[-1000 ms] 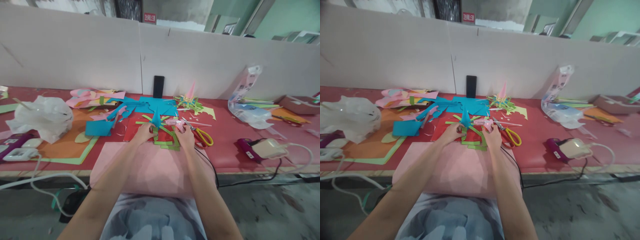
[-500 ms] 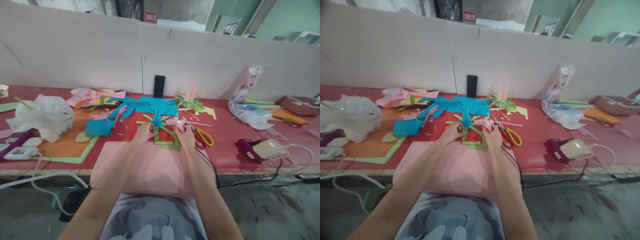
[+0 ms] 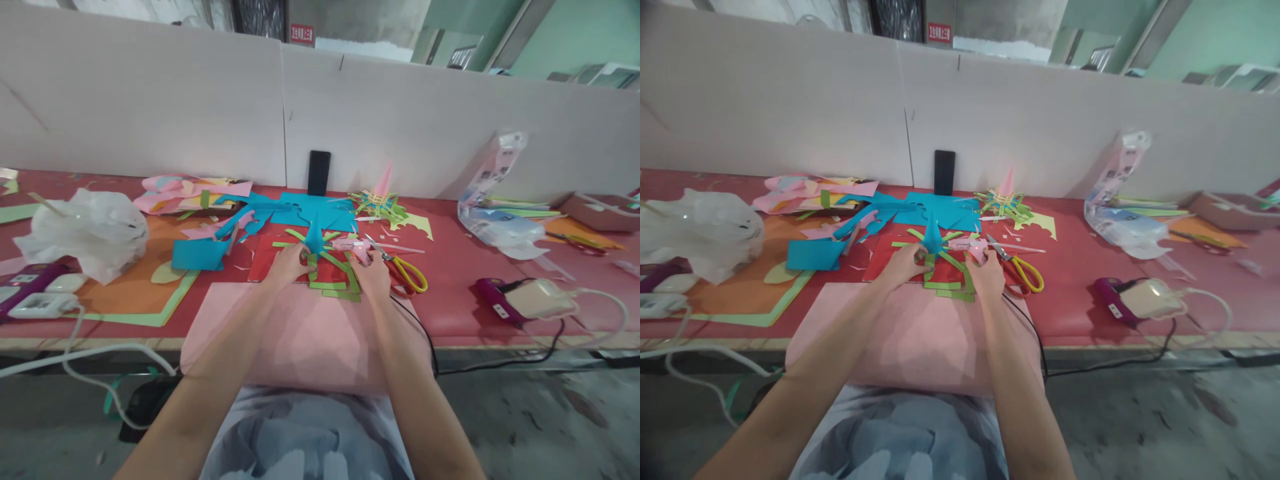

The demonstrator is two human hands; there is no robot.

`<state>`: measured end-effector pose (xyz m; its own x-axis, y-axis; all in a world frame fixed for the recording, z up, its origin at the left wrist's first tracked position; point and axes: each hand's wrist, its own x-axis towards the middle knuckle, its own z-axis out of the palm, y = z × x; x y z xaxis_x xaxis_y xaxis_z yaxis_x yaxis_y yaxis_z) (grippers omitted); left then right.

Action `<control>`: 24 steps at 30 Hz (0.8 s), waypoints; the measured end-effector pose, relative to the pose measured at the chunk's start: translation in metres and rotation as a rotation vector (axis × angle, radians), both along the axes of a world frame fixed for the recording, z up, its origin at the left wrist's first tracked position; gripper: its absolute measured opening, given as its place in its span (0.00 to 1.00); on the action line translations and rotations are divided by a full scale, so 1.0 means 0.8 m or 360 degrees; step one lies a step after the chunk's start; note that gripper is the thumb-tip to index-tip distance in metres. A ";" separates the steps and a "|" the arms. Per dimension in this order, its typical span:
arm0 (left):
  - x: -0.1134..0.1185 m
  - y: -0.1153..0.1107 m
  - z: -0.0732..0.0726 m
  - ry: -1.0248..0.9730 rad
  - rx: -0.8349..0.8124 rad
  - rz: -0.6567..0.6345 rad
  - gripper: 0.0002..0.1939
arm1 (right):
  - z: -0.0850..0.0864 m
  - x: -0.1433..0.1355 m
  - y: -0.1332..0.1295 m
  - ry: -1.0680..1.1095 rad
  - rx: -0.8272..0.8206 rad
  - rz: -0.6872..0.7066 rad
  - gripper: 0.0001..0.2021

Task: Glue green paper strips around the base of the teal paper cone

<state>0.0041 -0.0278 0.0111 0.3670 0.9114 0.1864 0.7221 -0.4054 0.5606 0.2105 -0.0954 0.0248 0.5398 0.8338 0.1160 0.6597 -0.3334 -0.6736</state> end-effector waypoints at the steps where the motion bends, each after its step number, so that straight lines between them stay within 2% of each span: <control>1: 0.000 0.000 0.000 -0.0017 -0.0005 -0.0003 0.20 | 0.000 0.000 0.000 0.0000 0.0007 0.0001 0.22; 11: 0.002 0.009 -0.013 -0.0151 0.0031 0.0066 0.07 | -0.004 0.002 0.001 -0.0028 0.0011 0.0015 0.23; 15: 0.001 0.012 -0.013 -0.0305 0.0036 0.0063 0.03 | -0.004 0.002 0.001 -0.0035 0.0013 0.0007 0.22; 24: -0.017 0.007 0.004 -0.0462 -0.0340 -0.0322 0.07 | -0.005 -0.001 0.002 -0.0307 -0.0009 0.0143 0.20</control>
<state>-0.0092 -0.0222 0.0141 0.5026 0.8557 0.1231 0.4392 -0.3754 0.8162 0.2094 -0.0937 0.0205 0.4314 0.8786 0.2050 0.8036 -0.2710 -0.5299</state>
